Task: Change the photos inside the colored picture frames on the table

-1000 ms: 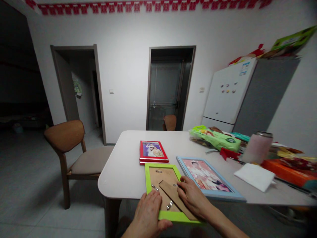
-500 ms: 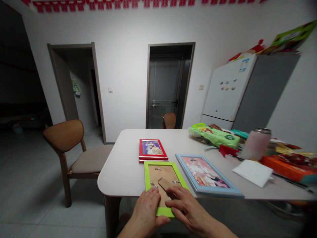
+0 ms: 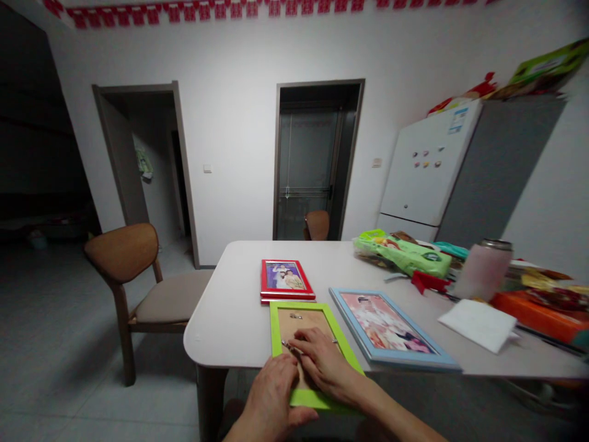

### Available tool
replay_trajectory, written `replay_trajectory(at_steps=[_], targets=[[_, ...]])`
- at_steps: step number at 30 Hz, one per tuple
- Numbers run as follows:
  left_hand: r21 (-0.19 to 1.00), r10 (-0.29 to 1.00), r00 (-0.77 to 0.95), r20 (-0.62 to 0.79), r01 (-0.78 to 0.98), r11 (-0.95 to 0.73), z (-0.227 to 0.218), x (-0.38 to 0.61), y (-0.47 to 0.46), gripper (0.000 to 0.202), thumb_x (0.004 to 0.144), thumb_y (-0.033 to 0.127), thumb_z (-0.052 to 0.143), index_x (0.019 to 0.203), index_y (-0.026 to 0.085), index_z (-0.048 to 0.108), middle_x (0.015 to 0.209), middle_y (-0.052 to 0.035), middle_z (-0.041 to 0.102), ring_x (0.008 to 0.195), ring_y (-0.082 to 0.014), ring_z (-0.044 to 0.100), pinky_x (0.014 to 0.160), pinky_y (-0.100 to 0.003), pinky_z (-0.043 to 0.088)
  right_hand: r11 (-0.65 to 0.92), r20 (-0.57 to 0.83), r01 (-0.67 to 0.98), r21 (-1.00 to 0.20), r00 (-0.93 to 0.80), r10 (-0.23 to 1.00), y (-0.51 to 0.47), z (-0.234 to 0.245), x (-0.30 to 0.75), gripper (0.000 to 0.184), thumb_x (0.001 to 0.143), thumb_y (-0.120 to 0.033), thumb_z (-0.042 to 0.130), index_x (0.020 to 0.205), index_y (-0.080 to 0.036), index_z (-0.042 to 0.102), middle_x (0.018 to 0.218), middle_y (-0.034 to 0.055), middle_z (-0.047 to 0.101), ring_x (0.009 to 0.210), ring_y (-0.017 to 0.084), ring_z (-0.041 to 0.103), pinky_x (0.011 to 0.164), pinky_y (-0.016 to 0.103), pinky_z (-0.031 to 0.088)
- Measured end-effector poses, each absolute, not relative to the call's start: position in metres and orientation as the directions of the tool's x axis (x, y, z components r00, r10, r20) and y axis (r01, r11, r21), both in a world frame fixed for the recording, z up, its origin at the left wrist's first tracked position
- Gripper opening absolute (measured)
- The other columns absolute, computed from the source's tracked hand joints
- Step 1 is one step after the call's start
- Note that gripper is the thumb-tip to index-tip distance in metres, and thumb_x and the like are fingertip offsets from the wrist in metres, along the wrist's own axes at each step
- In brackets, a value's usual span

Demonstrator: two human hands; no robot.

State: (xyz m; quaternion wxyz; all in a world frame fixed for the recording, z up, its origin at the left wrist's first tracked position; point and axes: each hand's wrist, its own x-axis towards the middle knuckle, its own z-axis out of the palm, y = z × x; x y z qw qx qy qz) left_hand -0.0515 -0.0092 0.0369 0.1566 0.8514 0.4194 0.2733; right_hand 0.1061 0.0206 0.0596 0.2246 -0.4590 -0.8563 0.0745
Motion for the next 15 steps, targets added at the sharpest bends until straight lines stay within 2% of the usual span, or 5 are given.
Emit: replay_trajectory(at_steps=[4,11,13,15], targets=[[0.518,0.786,0.5,0.363,0.593,-0.616,0.036,-0.052,-0.009,0.053,0.053,0.041,0.072,0.095,0.016,0.053,0.105,-0.0064,0.055,0.096,-0.0217,0.047,0.086,-0.033,0.037,0.556,0.28,0.773,-0.306,-0.485,0.828,0.03,0.058,0.094,0.032,0.069,-0.011,0.038,0.086,-0.024,0.061,0.094,0.0025,0.054,0.091,0.017,0.042,0.079,0.029,0.032],[0.541,0.803,0.486,0.345,0.596,-0.593,0.031,-0.054,-0.007,0.056,0.049,0.04,0.074,0.096,0.018,0.052,0.105,-0.0041,0.054,0.095,-0.0209,0.047,0.085,-0.031,0.037,0.553,0.275,0.76,-0.342,-0.481,0.832,0.033,0.054,0.094,0.031,0.07,-0.012,0.037,0.084,-0.024,0.063,0.093,0.002,0.056,0.09,0.016,0.045,0.078,0.027,0.032],[0.533,0.811,0.485,0.329,0.613,-0.583,0.03,-0.055,-0.006,0.055,0.048,0.04,0.075,0.093,0.018,0.053,0.108,-0.0045,0.053,0.098,-0.0215,0.046,0.087,-0.031,0.036,0.511,0.308,0.776,-0.369,-0.417,0.855,0.041,0.053,0.098,0.029,0.074,-0.017,0.037,0.087,-0.022,0.063,0.095,0.0039,0.057,0.09,0.016,0.047,0.078,0.027,0.033],[0.526,0.822,0.48,0.305,0.635,-0.566,0.031,-0.054,-0.006,0.055,0.047,0.039,0.076,0.092,0.018,0.053,0.109,-0.0052,0.053,0.1,-0.022,0.045,0.089,-0.032,0.035,0.404,0.339,0.827,-0.391,-0.279,0.899,0.055,0.054,0.102,0.029,0.076,-0.023,0.038,0.092,-0.019,0.062,0.096,0.0063,0.058,0.09,0.016,0.048,0.079,0.026,0.033]])
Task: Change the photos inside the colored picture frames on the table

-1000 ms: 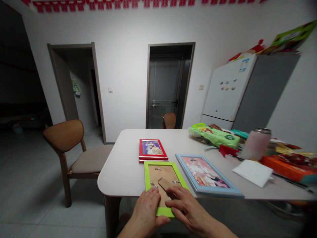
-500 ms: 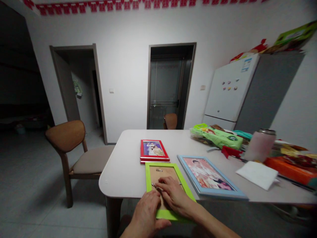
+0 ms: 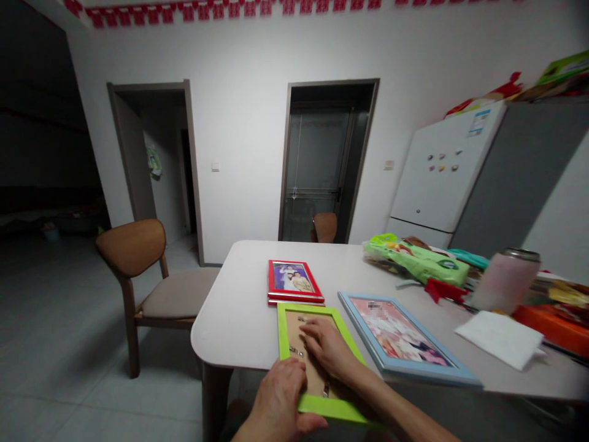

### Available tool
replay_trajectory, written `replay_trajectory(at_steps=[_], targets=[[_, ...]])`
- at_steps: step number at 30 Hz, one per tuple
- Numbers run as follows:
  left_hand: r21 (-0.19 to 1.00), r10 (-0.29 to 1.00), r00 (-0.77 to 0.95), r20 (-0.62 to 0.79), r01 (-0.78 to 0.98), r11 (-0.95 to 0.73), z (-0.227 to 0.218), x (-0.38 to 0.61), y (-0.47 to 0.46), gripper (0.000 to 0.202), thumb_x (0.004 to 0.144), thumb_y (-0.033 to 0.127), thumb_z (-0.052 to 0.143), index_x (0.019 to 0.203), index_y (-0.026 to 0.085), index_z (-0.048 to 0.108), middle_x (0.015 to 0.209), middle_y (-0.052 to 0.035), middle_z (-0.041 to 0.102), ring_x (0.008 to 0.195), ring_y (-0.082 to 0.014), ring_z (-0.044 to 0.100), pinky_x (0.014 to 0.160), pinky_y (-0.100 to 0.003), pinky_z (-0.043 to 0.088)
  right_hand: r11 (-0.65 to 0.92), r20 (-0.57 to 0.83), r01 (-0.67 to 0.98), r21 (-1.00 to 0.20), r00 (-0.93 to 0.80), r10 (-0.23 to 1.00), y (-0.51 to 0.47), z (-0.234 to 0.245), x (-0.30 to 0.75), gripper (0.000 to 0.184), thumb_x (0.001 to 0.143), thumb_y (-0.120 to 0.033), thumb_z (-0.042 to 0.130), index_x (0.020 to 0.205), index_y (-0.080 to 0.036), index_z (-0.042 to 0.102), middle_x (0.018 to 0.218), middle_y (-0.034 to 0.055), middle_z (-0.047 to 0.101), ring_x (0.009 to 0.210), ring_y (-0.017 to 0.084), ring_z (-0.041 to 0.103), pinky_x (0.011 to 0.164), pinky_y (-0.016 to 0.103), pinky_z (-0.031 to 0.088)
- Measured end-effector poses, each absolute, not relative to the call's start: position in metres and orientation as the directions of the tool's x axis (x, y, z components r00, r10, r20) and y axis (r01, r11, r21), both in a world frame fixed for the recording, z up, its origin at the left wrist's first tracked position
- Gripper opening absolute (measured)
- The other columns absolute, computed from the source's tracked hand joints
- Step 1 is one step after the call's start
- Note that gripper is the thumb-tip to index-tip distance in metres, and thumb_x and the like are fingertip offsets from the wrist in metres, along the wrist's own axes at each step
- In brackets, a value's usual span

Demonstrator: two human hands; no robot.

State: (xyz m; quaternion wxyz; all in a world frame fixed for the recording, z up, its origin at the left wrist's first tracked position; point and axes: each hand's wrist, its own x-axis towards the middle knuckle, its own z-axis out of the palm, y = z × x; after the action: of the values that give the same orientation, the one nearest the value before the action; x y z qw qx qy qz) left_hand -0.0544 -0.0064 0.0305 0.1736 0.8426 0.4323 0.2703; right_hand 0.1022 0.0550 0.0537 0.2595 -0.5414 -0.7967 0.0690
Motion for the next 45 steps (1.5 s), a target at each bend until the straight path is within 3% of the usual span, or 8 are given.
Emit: replay_trajectory(at_steps=[3,8,18,33,35,39,42,45], targets=[[0.519,0.832,0.478,0.281,0.654,-0.55,0.033,-0.054,-0.007,0.057,0.047,0.037,0.076,0.095,0.018,0.052,0.111,-0.0057,0.052,0.102,-0.0222,0.045,0.09,-0.033,0.035,0.247,0.321,0.882,-0.402,-0.117,0.94,0.081,0.053,0.106,0.026,0.075,-0.027,0.042,0.085,-0.018,0.064,0.086,0.0064,0.062,0.082,0.016,0.053,0.071,0.024,0.035],[0.503,0.831,0.484,0.273,0.665,-0.552,0.033,-0.054,-0.009,0.068,0.046,0.035,0.077,0.104,0.015,0.048,0.113,-0.01,0.051,0.105,-0.0253,0.045,0.093,-0.038,0.034,0.135,0.261,0.901,-0.413,-0.025,0.965,0.113,0.046,0.103,0.02,0.071,-0.029,0.047,0.068,-0.018,0.064,0.068,0.0043,0.065,0.06,0.013,0.053,0.051,0.021,0.029],[0.526,0.855,0.46,0.241,0.678,-0.513,0.032,-0.06,-0.011,0.059,0.047,0.038,0.076,0.098,0.018,0.053,0.117,-0.0068,0.049,0.108,-0.0234,0.042,0.094,-0.036,0.032,0.259,0.248,0.859,-0.442,-0.161,0.955,0.112,0.043,0.098,0.019,0.07,-0.026,0.047,0.071,-0.021,0.065,0.073,0.0002,0.066,0.066,0.011,0.055,0.057,0.02,0.032],[0.454,0.848,0.499,0.178,0.723,-0.52,0.039,-0.06,-0.005,0.074,0.046,0.032,0.076,0.111,0.011,0.046,0.116,-0.0128,0.049,0.106,-0.0261,0.044,0.093,-0.034,0.034,0.05,0.281,0.874,-0.484,0.101,0.954,0.136,0.037,0.102,0.012,0.065,-0.025,0.053,0.064,-0.015,0.059,0.066,0.0066,0.063,0.062,0.014,0.054,0.052,0.022,0.028],[0.418,0.84,0.511,0.182,0.733,-0.536,0.038,-0.058,-0.002,0.067,0.051,0.032,0.073,0.109,0.013,0.046,0.113,-0.0113,0.052,0.104,-0.0254,0.046,0.092,-0.034,0.036,0.069,0.291,0.854,-0.515,0.099,0.952,0.132,0.041,0.103,0.016,0.068,-0.028,0.051,0.062,-0.015,0.058,0.063,0.0063,0.063,0.06,0.014,0.054,0.051,0.022,0.029],[0.29,0.791,0.559,0.248,0.736,-0.611,0.019,-0.038,0.006,0.021,0.08,0.019,0.045,0.1,0.02,0.052,0.119,-0.0074,0.049,0.111,-0.0222,0.041,0.096,-0.042,0.029,0.166,0.324,0.79,-0.591,0.043,0.945,0.119,0.057,0.114,0.035,0.077,-0.038,0.036,0.064,-0.015,0.059,0.064,0.0045,0.063,0.059,0.013,0.054,0.053,0.022,0.034],[0.256,0.765,0.568,0.303,0.725,-0.639,0.001,-0.019,0.01,0.025,0.083,0.012,0.035,0.096,0.021,0.054,0.122,-0.0061,0.046,0.114,-0.0213,0.038,0.096,-0.041,0.029,0.232,0.34,0.734,-0.639,-0.001,0.94,0.101,0.066,0.137,0.037,0.078,-0.039,0.032,0.071,-0.015,0.059,0.069,0.0026,0.063,0.063,0.013,0.055,0.056,0.021,0.037],[0.298,0.752,0.577,0.318,0.692,-0.657,0.002,-0.015,0.01,0.027,0.079,0.008,0.037,0.098,0.019,0.053,0.12,-0.0078,0.048,0.112,-0.0211,0.041,0.094,-0.036,0.033,0.203,0.3,0.557,-0.805,0.088,0.95,0.076,0.068,0.167,0.031,0.071,-0.04,0.042,0.07,-0.015,0.06,0.064,0.0024,0.062,0.062,0.014,0.055,0.055,0.023,0.039]])
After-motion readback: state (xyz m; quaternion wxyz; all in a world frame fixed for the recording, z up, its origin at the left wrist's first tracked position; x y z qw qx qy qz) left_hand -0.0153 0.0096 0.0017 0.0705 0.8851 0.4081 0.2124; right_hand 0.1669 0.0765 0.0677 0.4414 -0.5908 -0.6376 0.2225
